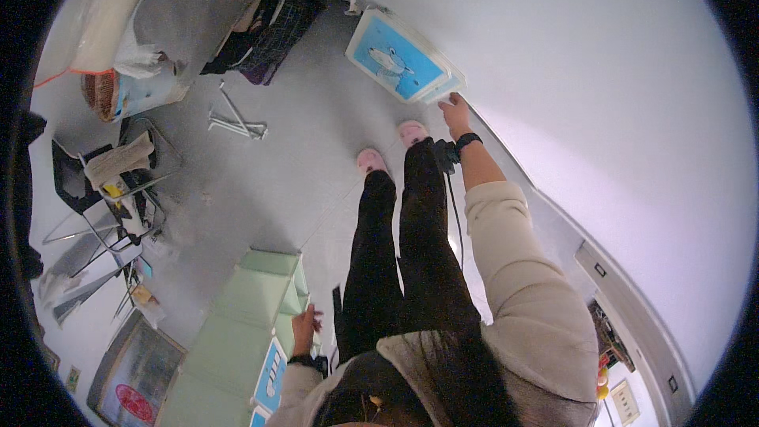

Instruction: The person assembles a modular storage unit by connecting square panels with cartoon animal prints using white plastic connectors. They pick up panels from the floor, align them, and snap them together to form a cube structure.

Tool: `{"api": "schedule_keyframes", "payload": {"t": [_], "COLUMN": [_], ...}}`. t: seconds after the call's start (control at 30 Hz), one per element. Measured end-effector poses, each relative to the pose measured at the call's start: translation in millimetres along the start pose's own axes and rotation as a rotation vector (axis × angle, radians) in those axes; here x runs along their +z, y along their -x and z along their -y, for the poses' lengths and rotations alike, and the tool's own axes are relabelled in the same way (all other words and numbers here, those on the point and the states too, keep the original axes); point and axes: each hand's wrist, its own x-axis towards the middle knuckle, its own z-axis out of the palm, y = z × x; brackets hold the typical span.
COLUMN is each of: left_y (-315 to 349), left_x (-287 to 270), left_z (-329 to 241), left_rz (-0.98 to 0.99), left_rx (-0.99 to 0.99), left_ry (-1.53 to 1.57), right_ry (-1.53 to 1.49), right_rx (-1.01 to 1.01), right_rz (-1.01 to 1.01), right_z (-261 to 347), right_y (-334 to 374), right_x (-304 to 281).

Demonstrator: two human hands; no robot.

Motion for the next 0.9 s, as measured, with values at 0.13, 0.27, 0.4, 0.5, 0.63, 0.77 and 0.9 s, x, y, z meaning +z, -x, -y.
{"api": "schedule_keyframes", "payload": {"t": [0.13, 0.27, 0.4, 0.5, 0.63, 0.77, 0.9], "left_y": [-1.3, 1.9, 10.9, 13.1, 7.6, 0.0, -5.5], "left_x": [39.0, 94.9, 133.7, 143.9, 148.1, 156.2, 164.1], "left_z": [11.0, 25.5, 11.4, -9.1, -32.1, -43.0, -41.9], "left_rz": [-0.117, 0.065, 0.091, 0.059, 0.016, -0.034, 0.014], "left_rx": [-0.089, -0.251, -0.307, -0.332, -0.277, -0.284, -0.176], "left_ry": [0.106, 0.188, 0.257, 0.312, 0.396, 0.434, 0.432], "right_ry": [0.159, 0.197, 0.313, 0.357, 0.560, 0.628, 0.614], "right_rx": [-0.104, -0.146, -0.195, -0.073, -0.128, -0.429, -0.346], "right_rz": [-0.144, -0.233, -0.361, -0.196, 0.130, 0.244, 0.305], "right_z": [-29.1, -49.0, -51.5, -53.0, -57.4, -55.5, -47.9], "right_y": [-79.0, -111.1, -117.0, -128.0, -154.2, -154.0, -147.6], "right_x": [30.7, 52.2, 56.1, 56.6, 79.7, 112.7, 142.4]}}
